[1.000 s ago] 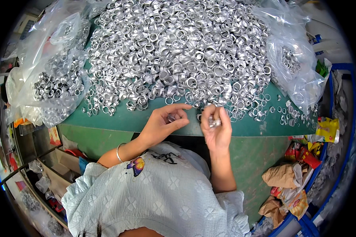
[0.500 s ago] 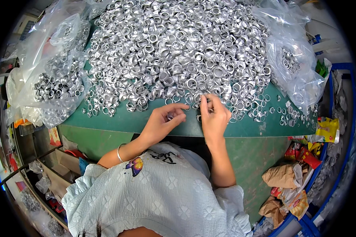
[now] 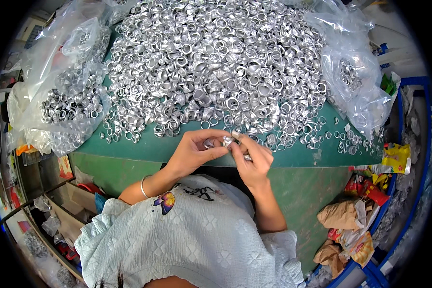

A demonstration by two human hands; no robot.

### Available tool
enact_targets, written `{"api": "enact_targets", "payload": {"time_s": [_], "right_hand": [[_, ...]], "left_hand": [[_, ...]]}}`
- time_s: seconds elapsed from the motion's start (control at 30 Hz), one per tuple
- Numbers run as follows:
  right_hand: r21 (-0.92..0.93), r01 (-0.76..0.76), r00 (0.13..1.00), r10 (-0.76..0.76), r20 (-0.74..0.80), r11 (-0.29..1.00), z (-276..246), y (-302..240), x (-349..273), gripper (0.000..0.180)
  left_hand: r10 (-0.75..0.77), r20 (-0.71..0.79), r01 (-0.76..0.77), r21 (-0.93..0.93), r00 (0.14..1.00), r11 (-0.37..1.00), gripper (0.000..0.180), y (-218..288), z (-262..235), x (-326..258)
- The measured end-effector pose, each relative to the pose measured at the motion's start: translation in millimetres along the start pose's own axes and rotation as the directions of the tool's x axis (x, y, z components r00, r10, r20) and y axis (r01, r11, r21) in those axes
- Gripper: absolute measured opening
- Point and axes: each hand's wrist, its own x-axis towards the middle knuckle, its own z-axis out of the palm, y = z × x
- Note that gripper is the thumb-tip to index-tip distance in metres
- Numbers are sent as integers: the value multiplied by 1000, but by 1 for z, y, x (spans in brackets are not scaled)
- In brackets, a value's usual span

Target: The person sorts through a large pile of small silver-colored metal ring components on a green work table, picking them up individually or in small handfuls and placing some into a purple plastic bin.

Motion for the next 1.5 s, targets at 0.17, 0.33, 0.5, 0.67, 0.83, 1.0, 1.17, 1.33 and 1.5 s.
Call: {"api": "enact_targets", "payload": {"time_s": [0.17, 0.33, 0.5, 0.67, 0.83, 1.0, 1.17, 1.33, 1.5], "right_hand": [[-55, -25, 1000, 26, 16, 998, -3, 3, -2, 21], [-67, 27, 995, -20, 93, 997, -2, 1, 13, 19], [-44, -95, 993, 98, 69, 994, 5, -3, 20, 21], [-22, -233, 971, 234, 47, 972, 5, 4, 16, 10], [-35, -186, 974, 189, 125, 982, 12, 4, 13, 11], [1, -304, 951, 303, 66, 953, 3, 15, 6, 9], [307, -603, 784, 618, 55, 737, -18, 24, 4, 16], [50, -473, 871, 475, -124, 880, -26, 37, 2, 13], [-549, -112, 993, 77, -87, 828, 1, 27, 22, 15]], "left_hand": [[-58, -18, 59, 115, 998, 992, 31, -1, 1, 4], [-2, -16, 2, -17, 1000, 1000, 27, -1, -2, 7], [87, -25, -89, -124, 996, 988, 29, 4, -31, 12], [114, -530, -267, -222, 840, 938, 22, 58, -117, 26], [408, -735, -674, -90, 542, 733, 15, 150, -238, 30], [374, -695, -626, -142, 615, 767, 23, 158, -238, 67], [183, -271, -221, -116, 945, 968, 24, 82, -130, 40], [103, -109, -87, 149, 989, 985, 23, 23, -62, 9], [38, -49, -22, 306, 998, 952, 22, -4, -29, 5]]}}
